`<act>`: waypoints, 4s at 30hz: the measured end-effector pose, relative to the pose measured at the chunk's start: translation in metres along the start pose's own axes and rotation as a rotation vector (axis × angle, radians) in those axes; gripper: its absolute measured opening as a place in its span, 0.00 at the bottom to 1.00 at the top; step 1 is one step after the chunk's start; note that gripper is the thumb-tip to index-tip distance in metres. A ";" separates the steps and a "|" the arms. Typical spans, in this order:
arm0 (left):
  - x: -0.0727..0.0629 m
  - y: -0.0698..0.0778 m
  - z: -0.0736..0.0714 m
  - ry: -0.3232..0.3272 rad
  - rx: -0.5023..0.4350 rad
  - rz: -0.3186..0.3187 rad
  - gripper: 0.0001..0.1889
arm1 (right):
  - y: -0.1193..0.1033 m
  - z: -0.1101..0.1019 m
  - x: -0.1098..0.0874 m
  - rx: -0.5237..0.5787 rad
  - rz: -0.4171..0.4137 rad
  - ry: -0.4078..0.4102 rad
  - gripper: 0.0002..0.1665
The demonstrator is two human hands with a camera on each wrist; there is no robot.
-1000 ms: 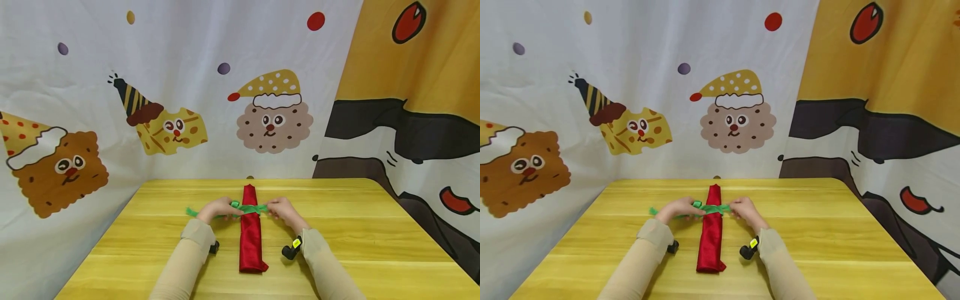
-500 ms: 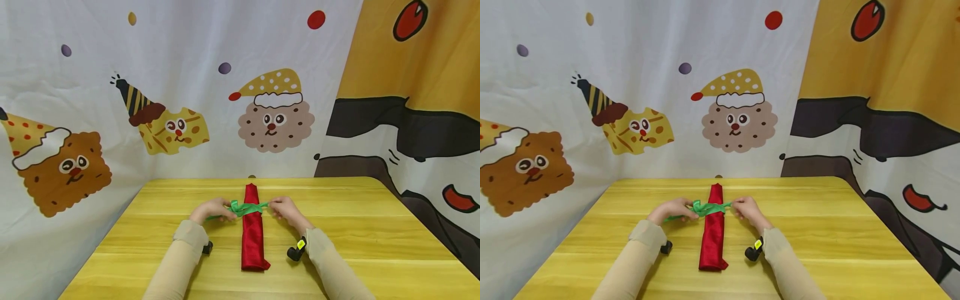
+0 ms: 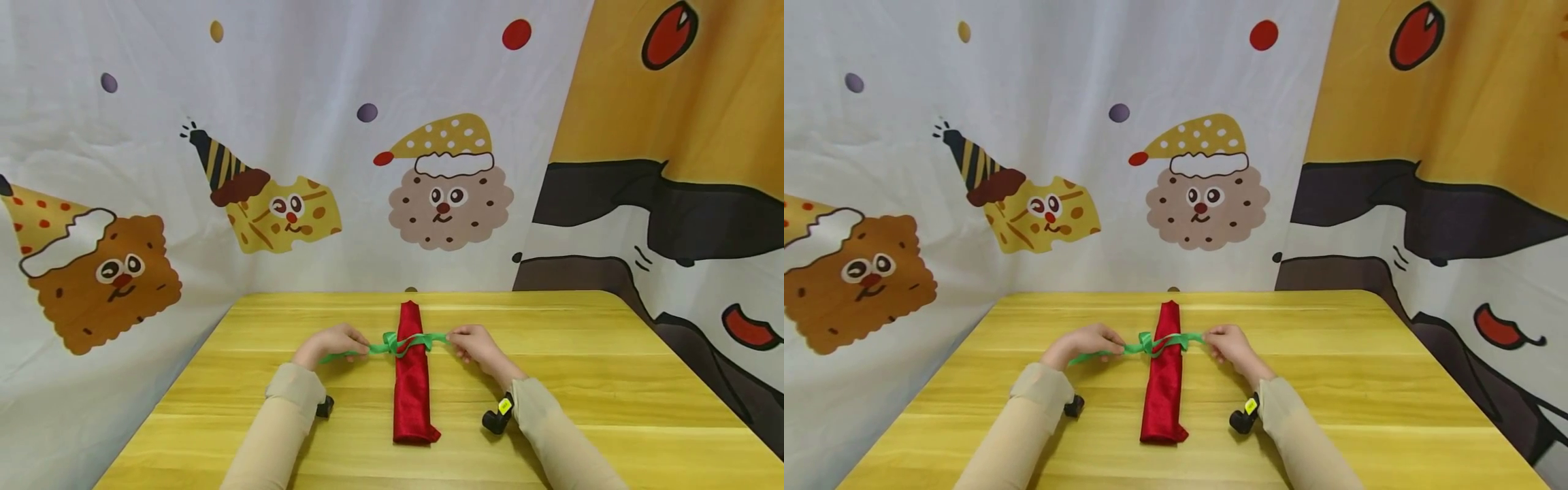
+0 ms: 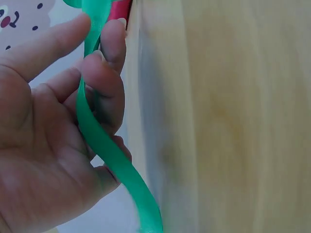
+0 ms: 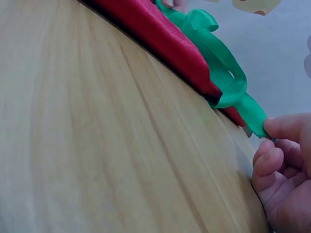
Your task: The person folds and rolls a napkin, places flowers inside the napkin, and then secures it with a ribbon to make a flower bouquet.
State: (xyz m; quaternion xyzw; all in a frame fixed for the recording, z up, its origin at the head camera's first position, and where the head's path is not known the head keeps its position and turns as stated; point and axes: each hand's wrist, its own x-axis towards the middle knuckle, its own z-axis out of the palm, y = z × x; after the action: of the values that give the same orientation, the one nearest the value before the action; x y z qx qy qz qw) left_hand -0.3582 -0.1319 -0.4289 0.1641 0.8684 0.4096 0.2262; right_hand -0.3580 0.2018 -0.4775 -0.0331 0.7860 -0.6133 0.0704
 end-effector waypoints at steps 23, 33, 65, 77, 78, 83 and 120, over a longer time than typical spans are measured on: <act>-0.020 -0.024 -0.020 0.078 -0.026 -0.049 0.09 | 0.007 -0.029 -0.020 -0.074 0.003 -0.015 0.14; -0.030 -0.024 -0.018 0.076 -0.024 -0.074 0.12 | 0.012 -0.045 -0.034 -0.079 0.002 -0.090 0.15; -0.055 -0.039 -0.031 0.099 -0.012 -0.099 0.10 | 0.022 -0.081 -0.058 -0.087 0.024 -0.152 0.17; -0.059 -0.043 -0.034 0.123 -0.025 -0.104 0.10 | 0.019 -0.088 -0.057 -0.076 0.036 -0.032 0.18; -0.060 -0.043 -0.035 0.123 -0.027 -0.104 0.10 | 0.019 -0.088 -0.057 -0.073 0.039 -0.028 0.18; -0.061 -0.044 -0.037 0.116 -0.043 -0.108 0.09 | 0.017 -0.087 -0.056 -0.080 0.056 0.020 0.17; -0.093 -0.087 -0.064 0.263 -0.101 -0.063 0.15 | 0.021 -0.084 -0.055 0.028 0.094 0.188 0.20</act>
State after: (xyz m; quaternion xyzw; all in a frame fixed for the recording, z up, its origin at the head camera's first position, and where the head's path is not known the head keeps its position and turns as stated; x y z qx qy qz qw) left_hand -0.3222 -0.2694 -0.4373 0.0700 0.8736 0.4633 0.1313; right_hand -0.3154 0.2950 -0.4741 0.0625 0.7812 -0.6207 0.0256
